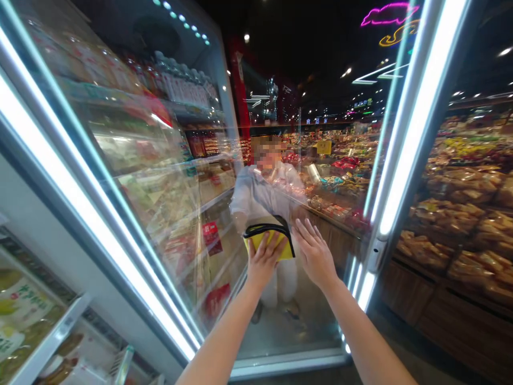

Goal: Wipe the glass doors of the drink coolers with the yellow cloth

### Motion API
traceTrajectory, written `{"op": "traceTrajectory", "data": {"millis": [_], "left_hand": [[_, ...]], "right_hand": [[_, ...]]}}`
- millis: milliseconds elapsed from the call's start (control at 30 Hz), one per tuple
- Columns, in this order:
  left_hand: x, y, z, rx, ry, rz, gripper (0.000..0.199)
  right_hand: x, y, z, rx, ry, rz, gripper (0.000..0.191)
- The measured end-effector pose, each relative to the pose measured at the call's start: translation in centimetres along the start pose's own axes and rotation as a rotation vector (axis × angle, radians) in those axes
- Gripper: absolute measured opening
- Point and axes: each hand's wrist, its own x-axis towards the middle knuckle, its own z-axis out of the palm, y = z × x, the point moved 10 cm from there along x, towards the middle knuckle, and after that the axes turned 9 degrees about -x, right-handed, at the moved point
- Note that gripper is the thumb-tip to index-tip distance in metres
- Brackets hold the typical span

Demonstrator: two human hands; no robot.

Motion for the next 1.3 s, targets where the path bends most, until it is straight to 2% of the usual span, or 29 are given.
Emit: {"op": "traceTrajectory", "data": {"millis": [33,100,167,233,333,400,467,533,600,667,700,767,833,900,967,1067,1167,1233,1300], "left_hand": [[-0.3,0.5,0.4,-0.004,-0.018,0.046,0.062],[0.4,0.5,0.1,0.001,-0.017,0.095,0.059],[1.7,-1.1,-1.6,0.021,0.009,0.085,0.059],[2.2,-3.7,-3.6,0.049,0.040,0.017,0.062],[-0.2,-7.9,-5.4,0.096,0.093,-0.164,0.069],[-3.4,-9.2,-5.0,0.110,0.108,-0.235,0.069],[-5.9,-8.7,-3.8,0.101,0.098,-0.184,0.062],[-6.9,-7.5,-2.9,0.090,0.079,-0.074,0.056],[-6.3,-7.1,-3.0,0.089,0.062,0.016,0.054],[-4.7,-8.4,-4.2,0.096,0.047,0.027,0.058],[-4.1,-9.8,-5.1,0.104,0.048,-0.014,0.061],[-4.0,-13.3,-7.0,0.131,0.072,-0.185,0.069],[-6.0,-16.5,-8.2,0.164,0.112,-0.393,0.077],[-8.9,-17.9,-7.8,0.175,0.107,-0.511,0.079],[-10.9,-17.6,-6.2,0.159,0.049,-0.502,0.077],[-10.9,-16.4,-4.9,0.119,-0.043,-0.359,0.072],[-9.0,-18.1,-6.5,0.106,-0.038,-0.288,0.069],[-8.9,-20.5,-8.3,0.115,0.022,-0.362,0.072],[-10.5,-22.6,-9.4,0.130,0.096,-0.502,0.078]], "right_hand": [[0.0,-0.5,0.2,0.002,-0.001,-0.017,0.067],[0.5,-1.4,0.3,0.007,0.006,-0.043,0.068],[1.5,-2.3,0.5,0.011,0.027,-0.049,0.069],[2.4,-3.5,0.8,0.017,0.044,-0.054,0.070],[2.9,-5.9,1.8,0.021,0.031,-0.099,0.072],[2.5,-7.4,2.8,0.012,0.000,-0.146,0.071],[1.8,-8.4,3.6,-0.009,-0.033,-0.181,0.069],[1.4,-9.1,4.2,-0.038,-0.059,-0.194,0.066],[1.6,-9.6,4.5,-0.071,-0.063,-0.183,0.064],[2.1,-10.3,4.5,-0.092,-0.041,-0.164,0.062],[2.4,-10.7,4.5,-0.094,-0.026,-0.157,0.061],[2.7,-11.6,4.7,-0.083,-0.002,-0.147,0.060],[2.6,-12.3,5.0,-0.062,0.007,-0.132,0.061],[2.2,-12.7,5.3,-0.040,0.014,-0.115,0.063],[2.0,-13.1,5.5,-0.021,0.016,-0.116,0.063],[2.2,-13.9,5.7,-0.003,0.012,-0.138,0.061],[2.9,-15.0,5.4,0.021,0.028,-0.158,0.061],[3.2,-15.6,5.0,0.040,0.053,-0.163,0.064],[3.1,-16.2,4.7,0.050,0.079,-0.165,0.068]]}}
